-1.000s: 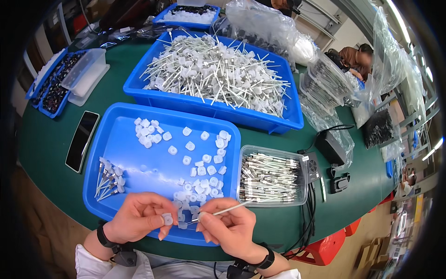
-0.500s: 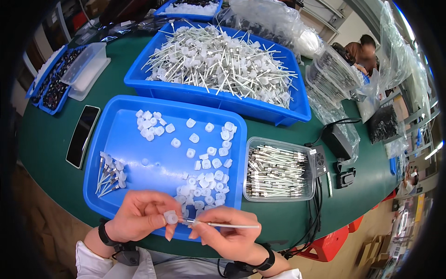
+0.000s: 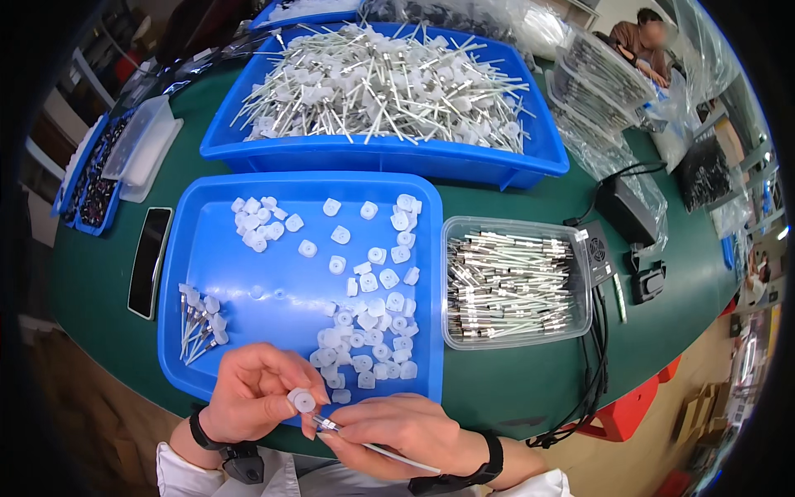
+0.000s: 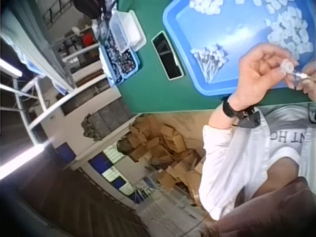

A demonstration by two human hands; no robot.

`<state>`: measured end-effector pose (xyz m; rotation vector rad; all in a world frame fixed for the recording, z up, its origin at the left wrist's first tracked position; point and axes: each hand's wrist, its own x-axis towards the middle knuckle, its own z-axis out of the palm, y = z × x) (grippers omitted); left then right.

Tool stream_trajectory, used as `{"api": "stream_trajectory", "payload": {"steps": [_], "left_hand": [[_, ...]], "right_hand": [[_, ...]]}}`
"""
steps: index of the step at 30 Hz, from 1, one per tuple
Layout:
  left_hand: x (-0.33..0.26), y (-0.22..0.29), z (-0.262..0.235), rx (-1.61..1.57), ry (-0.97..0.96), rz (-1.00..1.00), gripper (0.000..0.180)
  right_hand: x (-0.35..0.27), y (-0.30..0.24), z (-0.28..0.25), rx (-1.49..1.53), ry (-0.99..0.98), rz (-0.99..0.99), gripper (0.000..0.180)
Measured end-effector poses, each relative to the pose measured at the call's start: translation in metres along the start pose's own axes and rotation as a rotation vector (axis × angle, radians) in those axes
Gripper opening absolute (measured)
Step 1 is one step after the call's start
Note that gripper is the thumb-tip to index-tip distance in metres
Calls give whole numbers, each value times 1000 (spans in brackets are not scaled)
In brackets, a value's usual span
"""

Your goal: Assembling small plastic components onto metal pins using a pick tool.

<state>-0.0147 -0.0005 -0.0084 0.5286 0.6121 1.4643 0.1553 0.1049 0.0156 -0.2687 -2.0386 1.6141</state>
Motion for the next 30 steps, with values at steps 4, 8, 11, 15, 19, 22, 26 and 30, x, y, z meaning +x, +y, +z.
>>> {"api": "stream_trajectory", "payload": {"steps": [4, 8, 11, 15, 19, 22, 26, 30], "left_hand": [[-1, -1, 2, 14, 19, 29, 24], [-1, -1, 6, 104, 38, 67, 22], [2, -2, 6, 138, 40, 85, 21], [0, -2, 3, 154, 33, 84, 22], [0, -3, 1, 126, 42, 77, 21], [2, -4, 2, 143, 58, 81, 20], [1, -4, 6, 163, 80, 110, 20], [1, -4, 5, 181, 90, 122, 19]], "right_hand": [[4, -5, -10, -96, -132, 44, 10], [-3, 1, -6, -197, -81, -24, 14], [-16, 14, 2, -223, 47, -124, 15], [-13, 10, -5, -309, -87, -147, 14], [-6, 10, 0, -344, -6, -294, 19], [-3, 12, 5, -414, 168, -461, 23], [-2, 18, 10, -448, 287, -598, 25], [-3, 17, 8, -476, 276, -589, 25]]}}
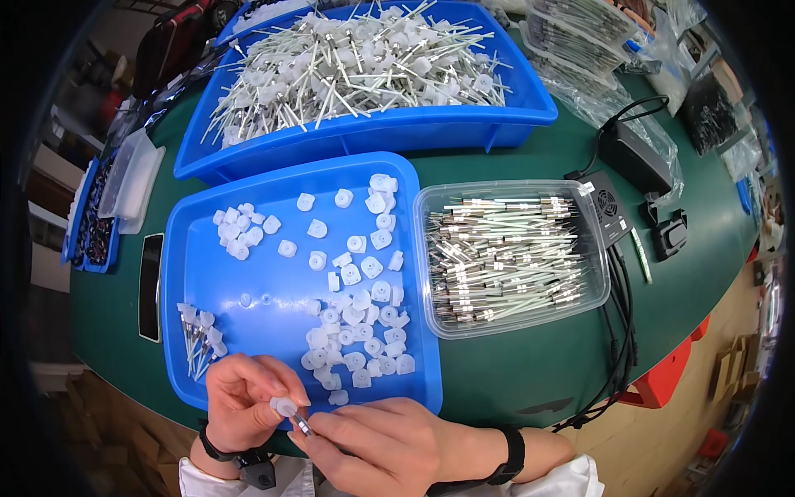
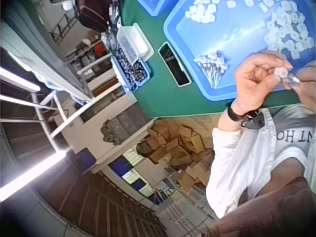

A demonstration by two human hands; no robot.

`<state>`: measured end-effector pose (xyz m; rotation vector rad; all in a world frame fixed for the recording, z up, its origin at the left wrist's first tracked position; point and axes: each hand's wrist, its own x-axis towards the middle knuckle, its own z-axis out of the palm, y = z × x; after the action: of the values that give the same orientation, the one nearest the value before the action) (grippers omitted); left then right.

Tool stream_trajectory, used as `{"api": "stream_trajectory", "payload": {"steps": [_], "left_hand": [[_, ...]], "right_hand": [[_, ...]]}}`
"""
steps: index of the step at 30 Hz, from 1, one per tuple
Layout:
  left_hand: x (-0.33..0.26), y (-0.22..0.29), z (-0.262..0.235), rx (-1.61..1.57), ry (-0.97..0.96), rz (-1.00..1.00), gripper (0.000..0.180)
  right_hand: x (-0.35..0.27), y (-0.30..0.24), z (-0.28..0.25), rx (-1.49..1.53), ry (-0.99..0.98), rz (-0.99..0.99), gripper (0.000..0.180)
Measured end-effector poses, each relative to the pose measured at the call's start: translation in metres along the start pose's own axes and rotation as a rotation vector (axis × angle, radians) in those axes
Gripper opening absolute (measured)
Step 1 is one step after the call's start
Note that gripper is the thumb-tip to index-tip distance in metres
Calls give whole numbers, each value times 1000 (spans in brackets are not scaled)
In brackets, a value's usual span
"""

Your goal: Assembling small plastic components onto metal pins using a pick tool.

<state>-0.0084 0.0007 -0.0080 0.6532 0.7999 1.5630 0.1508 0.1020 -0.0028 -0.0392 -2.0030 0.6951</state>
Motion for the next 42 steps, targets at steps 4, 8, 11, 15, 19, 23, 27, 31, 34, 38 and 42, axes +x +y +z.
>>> {"api": "stream_trajectory", "payload": {"steps": [4, 8, 11, 15, 19, 23, 27, 31, 34, 38, 42], "left_hand": [[-1, -1, 0, 10, 5, 26, 18], [0, 0, 2, 40, -1, 42, 18], [-1, 0, 2, 38, -2, 52, 18], [-2, -1, 1, -7, -16, 68, 19], [-3, -2, -2, -13, -44, 54, 19], [-3, 1, -1, -70, -53, 15, 19], [-3, 2, -1, -68, -54, -7, 19], [-2, 2, -1, -63, -61, -8, 19], [-2, 1, -1, -49, -56, -3, 20], [-2, 1, -1, -45, -61, 15, 20], [-3, 0, -1, 13, -41, 44, 19]], "right_hand": [[-1, -3, -1, -18, -7, 27, 26], [-6, -3, 4, -39, 41, 24, 27], [-9, -3, 7, -40, 79, 17, 28], [-9, -5, 11, -48, 124, -1, 31], [-10, -2, 12, 1, 135, -39, 32], [-9, -3, 11, 41, 124, -36, 31], [-5, -1, 9, 53, 110, -50, 30], [-4, -2, 6, 44, 86, -56, 28], [-5, -2, 6, 39, 86, -60, 28], [-4, -2, 7, 72, 83, -54, 27], [-5, -3, 11, 21, 128, -37, 27]]}}
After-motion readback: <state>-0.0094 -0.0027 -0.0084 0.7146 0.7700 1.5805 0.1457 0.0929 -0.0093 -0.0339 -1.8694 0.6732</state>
